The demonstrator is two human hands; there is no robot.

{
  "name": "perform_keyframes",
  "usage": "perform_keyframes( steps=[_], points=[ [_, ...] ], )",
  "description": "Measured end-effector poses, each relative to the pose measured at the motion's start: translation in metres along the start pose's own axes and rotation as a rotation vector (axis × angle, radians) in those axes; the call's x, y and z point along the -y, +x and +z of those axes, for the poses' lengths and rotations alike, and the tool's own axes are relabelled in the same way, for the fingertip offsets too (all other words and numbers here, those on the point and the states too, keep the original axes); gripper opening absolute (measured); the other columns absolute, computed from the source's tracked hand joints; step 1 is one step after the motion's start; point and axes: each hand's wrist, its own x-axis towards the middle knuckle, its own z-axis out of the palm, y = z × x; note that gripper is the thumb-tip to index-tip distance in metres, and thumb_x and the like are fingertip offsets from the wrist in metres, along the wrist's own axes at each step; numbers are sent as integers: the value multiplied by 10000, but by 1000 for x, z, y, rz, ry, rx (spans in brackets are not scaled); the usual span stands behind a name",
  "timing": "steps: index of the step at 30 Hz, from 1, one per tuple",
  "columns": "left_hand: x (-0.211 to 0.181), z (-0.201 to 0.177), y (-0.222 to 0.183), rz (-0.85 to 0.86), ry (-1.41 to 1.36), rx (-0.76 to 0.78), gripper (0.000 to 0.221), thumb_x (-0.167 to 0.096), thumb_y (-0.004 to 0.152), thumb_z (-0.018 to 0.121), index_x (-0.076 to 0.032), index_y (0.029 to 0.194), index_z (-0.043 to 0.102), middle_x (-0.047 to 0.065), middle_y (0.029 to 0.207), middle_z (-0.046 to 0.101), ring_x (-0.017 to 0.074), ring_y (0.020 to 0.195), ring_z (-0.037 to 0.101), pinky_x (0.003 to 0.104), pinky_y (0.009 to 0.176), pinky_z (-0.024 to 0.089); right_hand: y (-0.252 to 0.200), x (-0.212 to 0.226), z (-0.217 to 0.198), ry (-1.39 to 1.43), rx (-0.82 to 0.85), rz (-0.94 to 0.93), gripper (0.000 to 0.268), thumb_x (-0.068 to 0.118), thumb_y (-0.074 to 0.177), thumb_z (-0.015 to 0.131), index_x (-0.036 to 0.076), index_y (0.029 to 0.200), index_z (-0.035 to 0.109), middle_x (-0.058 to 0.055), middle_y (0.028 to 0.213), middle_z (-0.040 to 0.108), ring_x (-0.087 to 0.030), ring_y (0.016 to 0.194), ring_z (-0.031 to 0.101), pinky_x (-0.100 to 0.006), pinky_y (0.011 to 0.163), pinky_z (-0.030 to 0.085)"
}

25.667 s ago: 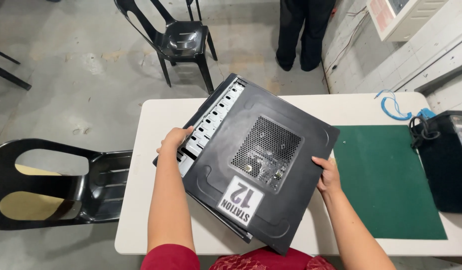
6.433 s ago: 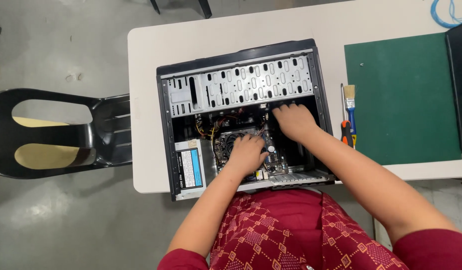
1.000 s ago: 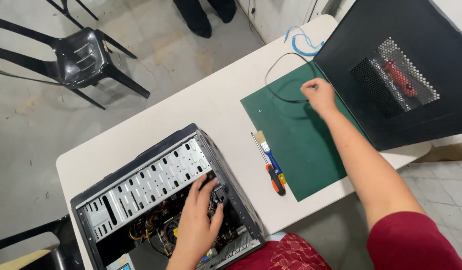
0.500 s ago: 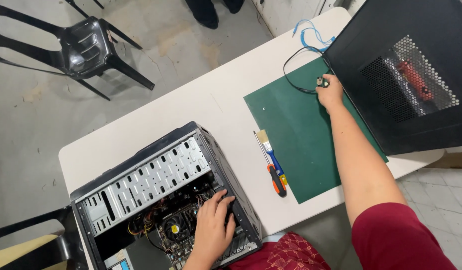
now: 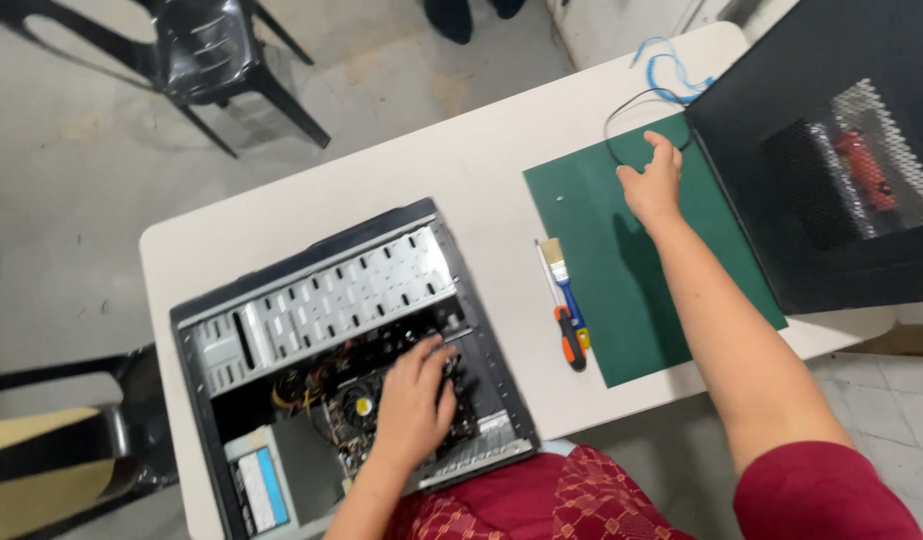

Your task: Opening a computer tower by unscrewing and removing the side panel to access internal components.

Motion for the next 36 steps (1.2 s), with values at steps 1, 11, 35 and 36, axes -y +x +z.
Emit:
perform_keyframes(
  steps=[1,11,35,36],
  points=[
    [11,-5,-6,-16,4,-8,439,-139,893,584,-88,1329,579,154,1398,556,359,1135,593,477,899,487,-22,14,2,-3,16,-8,612,208,955,616,166,1515,375,-85,1582,252,-359,1353,468,-441,1007,489],
    [111,-53,-61,-549,278,325,319,-364,1005,519,-238,1238,697,23,1216,716,262,1197,641,414,924,503,-188,101,63,56,380,-426,624,39,876,707,101,1460,496,-208,1330,494,-308,1061,601,-390,898,504],
    [101,-36,-28,-796,-940,273,1121,-811,931,383,121,1548,296,347,1568,357,421,1465,394,506,1217,332,-258,-14,270,-279,795,60,543,419,1011,636,-58,1270,657,-219,1048,742,-303,946,739,-434,804,615],
    [93,-41,-21,-836,-1110,244,1105,-796,955,324,128,1559,272,360,1589,307,427,1474,374,494,1226,324,-259,-15,272,-117,811,173,493,351,1010,661,-84,1243,652,-234,1007,734,-313,886,743,-420,753,633]
  ],
)
